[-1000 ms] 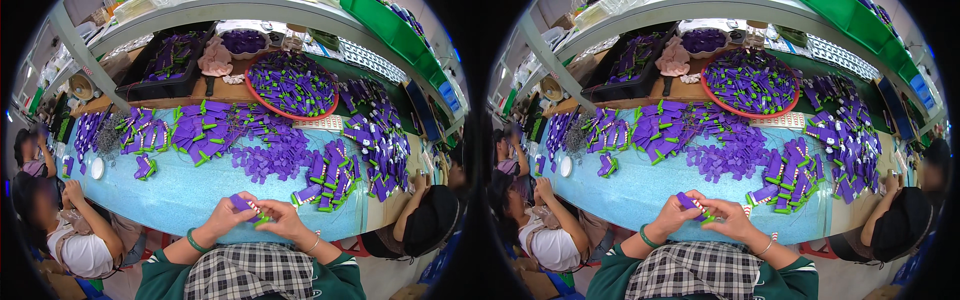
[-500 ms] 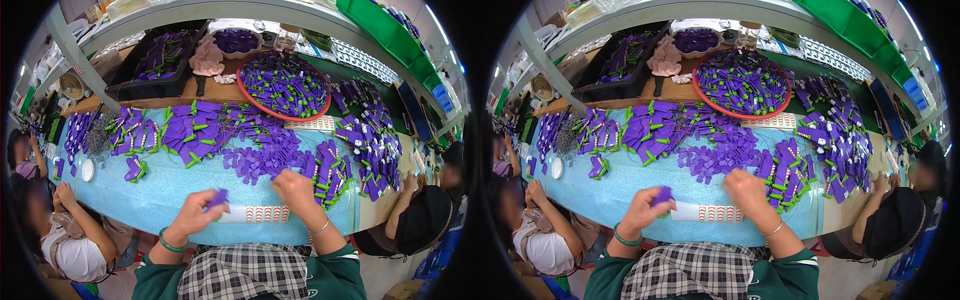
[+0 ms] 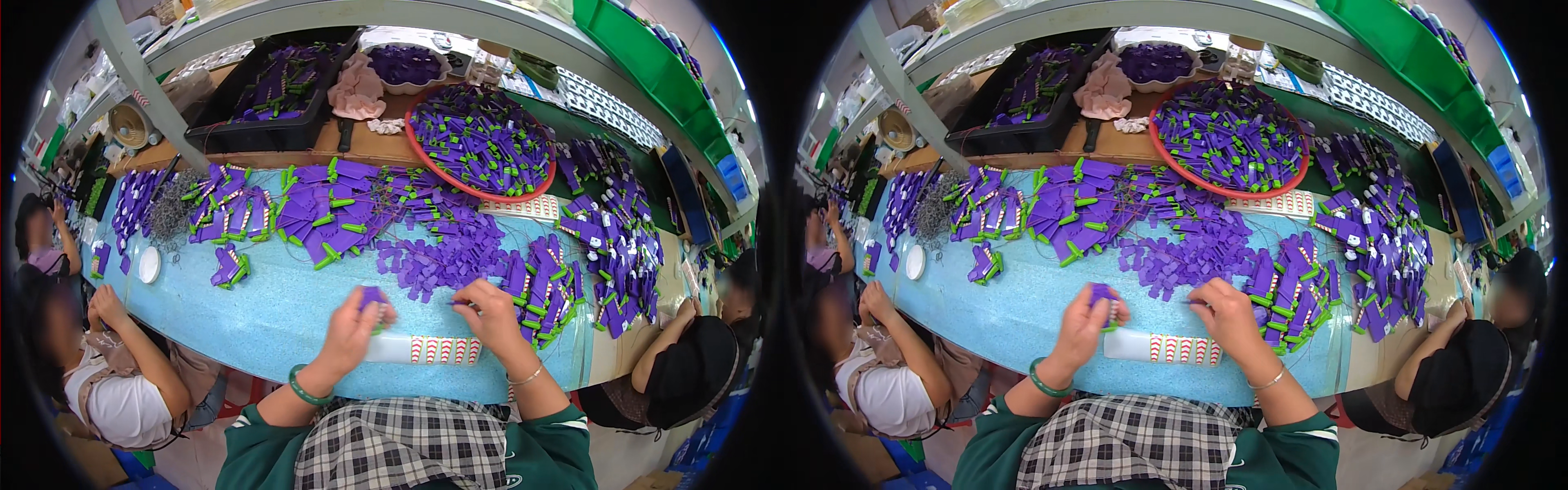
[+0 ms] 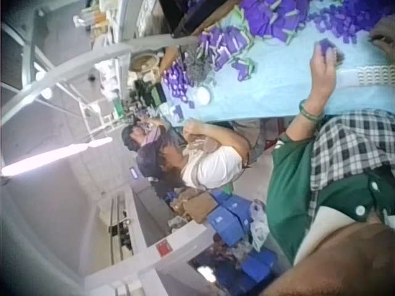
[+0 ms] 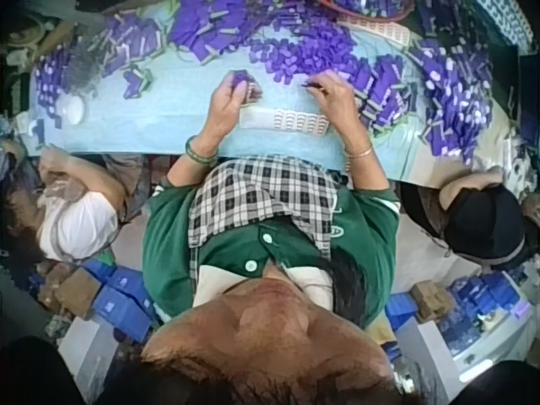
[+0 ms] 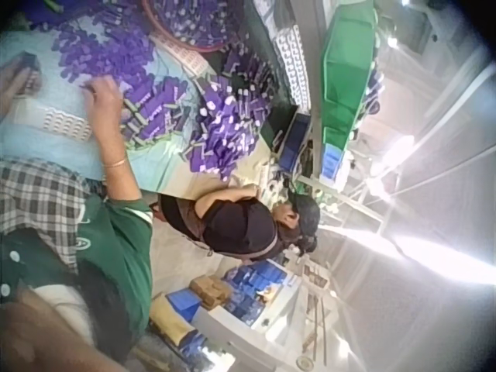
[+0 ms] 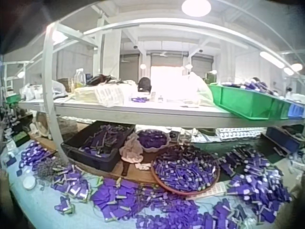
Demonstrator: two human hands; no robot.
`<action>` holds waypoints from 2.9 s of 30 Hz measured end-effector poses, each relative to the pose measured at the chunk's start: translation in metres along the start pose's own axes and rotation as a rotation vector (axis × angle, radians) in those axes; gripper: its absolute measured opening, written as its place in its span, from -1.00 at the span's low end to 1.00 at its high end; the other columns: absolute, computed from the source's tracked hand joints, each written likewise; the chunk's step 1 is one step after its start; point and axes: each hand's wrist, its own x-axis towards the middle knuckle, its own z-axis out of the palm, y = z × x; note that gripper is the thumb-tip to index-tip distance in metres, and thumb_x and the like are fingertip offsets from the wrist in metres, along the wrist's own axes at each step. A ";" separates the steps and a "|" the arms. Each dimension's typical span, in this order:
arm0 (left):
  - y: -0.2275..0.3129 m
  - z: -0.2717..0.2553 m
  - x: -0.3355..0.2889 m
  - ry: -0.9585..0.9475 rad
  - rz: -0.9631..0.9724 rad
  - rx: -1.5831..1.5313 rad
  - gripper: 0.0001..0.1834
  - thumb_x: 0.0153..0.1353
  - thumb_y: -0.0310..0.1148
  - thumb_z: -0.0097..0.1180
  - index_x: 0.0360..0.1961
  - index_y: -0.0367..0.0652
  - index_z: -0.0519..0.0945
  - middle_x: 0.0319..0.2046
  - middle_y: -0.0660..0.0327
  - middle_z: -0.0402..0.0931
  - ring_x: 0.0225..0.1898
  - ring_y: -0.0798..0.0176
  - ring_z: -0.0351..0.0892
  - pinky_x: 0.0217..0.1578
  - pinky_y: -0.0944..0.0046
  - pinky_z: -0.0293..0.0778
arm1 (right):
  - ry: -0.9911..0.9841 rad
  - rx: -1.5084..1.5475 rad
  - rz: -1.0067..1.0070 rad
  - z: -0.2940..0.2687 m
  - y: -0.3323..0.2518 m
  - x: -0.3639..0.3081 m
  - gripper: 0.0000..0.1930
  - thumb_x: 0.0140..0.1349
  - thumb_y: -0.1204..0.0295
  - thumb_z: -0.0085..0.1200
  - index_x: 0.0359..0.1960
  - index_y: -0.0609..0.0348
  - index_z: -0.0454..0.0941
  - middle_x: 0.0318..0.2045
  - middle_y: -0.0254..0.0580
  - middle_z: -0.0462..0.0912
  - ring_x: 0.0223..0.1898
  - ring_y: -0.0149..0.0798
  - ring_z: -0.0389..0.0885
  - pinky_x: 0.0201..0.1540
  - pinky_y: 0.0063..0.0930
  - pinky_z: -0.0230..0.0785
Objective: The person assembles small purple and green plastic components by hand at a factory workstation. They repeatedly pick up a purple piece, insert a green piece, and place the finished unit on the table. The task involves repetitive manual assembly of identical parts.
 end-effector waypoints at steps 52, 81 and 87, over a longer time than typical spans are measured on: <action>0.013 -0.043 -0.002 -0.179 0.075 0.425 -0.76 0.27 -0.49 -0.04 -0.06 -0.26 0.31 -0.40 0.15 0.50 -0.32 0.18 0.57 -0.41 0.22 0.50 | -0.111 -0.283 -0.141 0.053 -0.028 -0.031 -0.85 -0.08 0.41 0.25 -0.44 0.03 0.58 -0.46 -0.37 0.45 -0.31 -0.27 0.46 -0.32 -0.37 0.28; -0.008 0.010 -0.014 -0.200 -0.321 -0.442 -0.61 0.36 -0.40 -0.14 0.19 -0.15 0.19 -0.09 0.13 0.47 -0.17 0.29 0.55 -0.35 0.26 0.58 | 0.021 0.793 0.287 0.056 -0.041 -0.020 -0.88 0.12 0.50 0.20 -0.38 0.23 0.51 -0.38 -0.30 0.57 -0.35 -0.47 0.51 -0.24 -0.57 0.37; 0.000 0.015 -0.015 -0.276 -0.369 -0.616 -0.57 0.36 -0.44 -0.17 0.23 -0.13 0.16 0.11 0.09 0.34 0.11 0.19 0.43 -0.02 0.09 0.56 | -0.031 0.723 0.336 0.056 -0.043 -0.019 -0.92 0.15 0.56 0.18 -0.37 0.22 0.51 -0.41 -0.39 0.55 -0.35 -0.54 0.48 -0.25 -0.61 0.36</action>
